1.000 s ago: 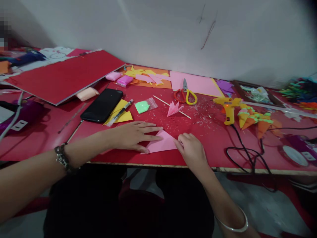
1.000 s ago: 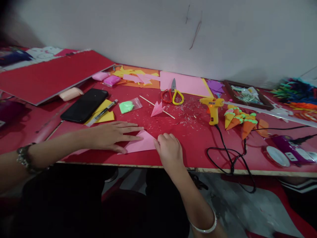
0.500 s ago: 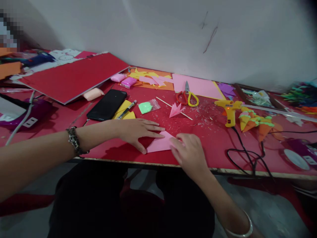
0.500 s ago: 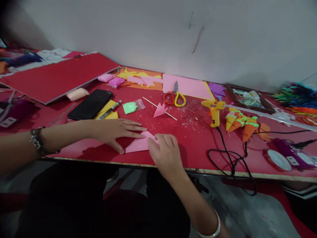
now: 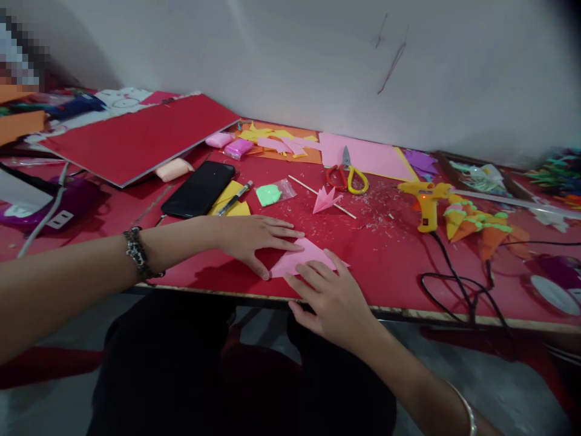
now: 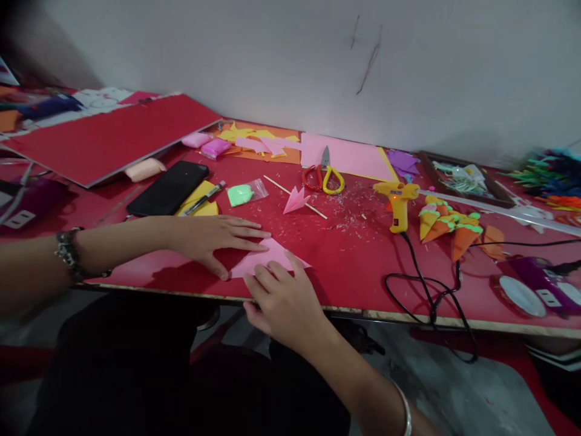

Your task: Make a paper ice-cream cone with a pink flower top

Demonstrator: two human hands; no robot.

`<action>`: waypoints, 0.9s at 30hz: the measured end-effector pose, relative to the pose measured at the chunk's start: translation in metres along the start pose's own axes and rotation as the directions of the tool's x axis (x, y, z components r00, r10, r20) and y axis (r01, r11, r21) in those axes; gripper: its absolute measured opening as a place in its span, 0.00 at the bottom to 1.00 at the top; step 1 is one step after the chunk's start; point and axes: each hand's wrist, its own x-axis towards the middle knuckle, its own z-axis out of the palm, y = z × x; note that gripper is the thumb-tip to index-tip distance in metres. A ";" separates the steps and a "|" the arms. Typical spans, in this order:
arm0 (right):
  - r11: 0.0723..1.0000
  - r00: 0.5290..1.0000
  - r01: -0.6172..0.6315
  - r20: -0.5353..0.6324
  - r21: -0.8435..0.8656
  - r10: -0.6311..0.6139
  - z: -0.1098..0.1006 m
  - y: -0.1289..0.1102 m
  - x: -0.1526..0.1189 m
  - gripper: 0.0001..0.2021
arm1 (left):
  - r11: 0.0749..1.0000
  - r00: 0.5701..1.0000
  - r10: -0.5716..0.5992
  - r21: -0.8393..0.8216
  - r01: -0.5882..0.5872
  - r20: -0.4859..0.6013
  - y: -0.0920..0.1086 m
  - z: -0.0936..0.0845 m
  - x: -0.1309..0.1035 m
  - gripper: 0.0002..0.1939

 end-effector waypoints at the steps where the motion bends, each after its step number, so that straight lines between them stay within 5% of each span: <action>1: 1.000 1.000 0.003 -0.008 -0.009 -0.003 -0.002 0.004 -0.002 0.15 | 1.000 1.000 0.000 0.001 0.000 0.003 0.000 0.000 0.000 0.36; 12: 0.981 0.994 -0.091 0.049 -0.172 0.101 -0.023 0.040 -0.041 0.17 | 0.995 0.994 -0.084 -0.039 0.087 0.074 0.007 -0.006 0.002 0.36; 20: 0.963 0.984 -0.137 0.081 -0.231 0.160 -0.029 0.058 -0.060 0.19 | 0.995 0.995 -0.013 0.102 0.003 0.098 -0.002 -0.003 0.002 0.38; 27: 0.959 0.966 -0.162 0.160 -0.233 0.202 -0.037 0.052 -0.055 0.21 | 0.959 0.998 0.052 0.279 -0.043 -0.025 0.024 -0.003 -0.002 0.33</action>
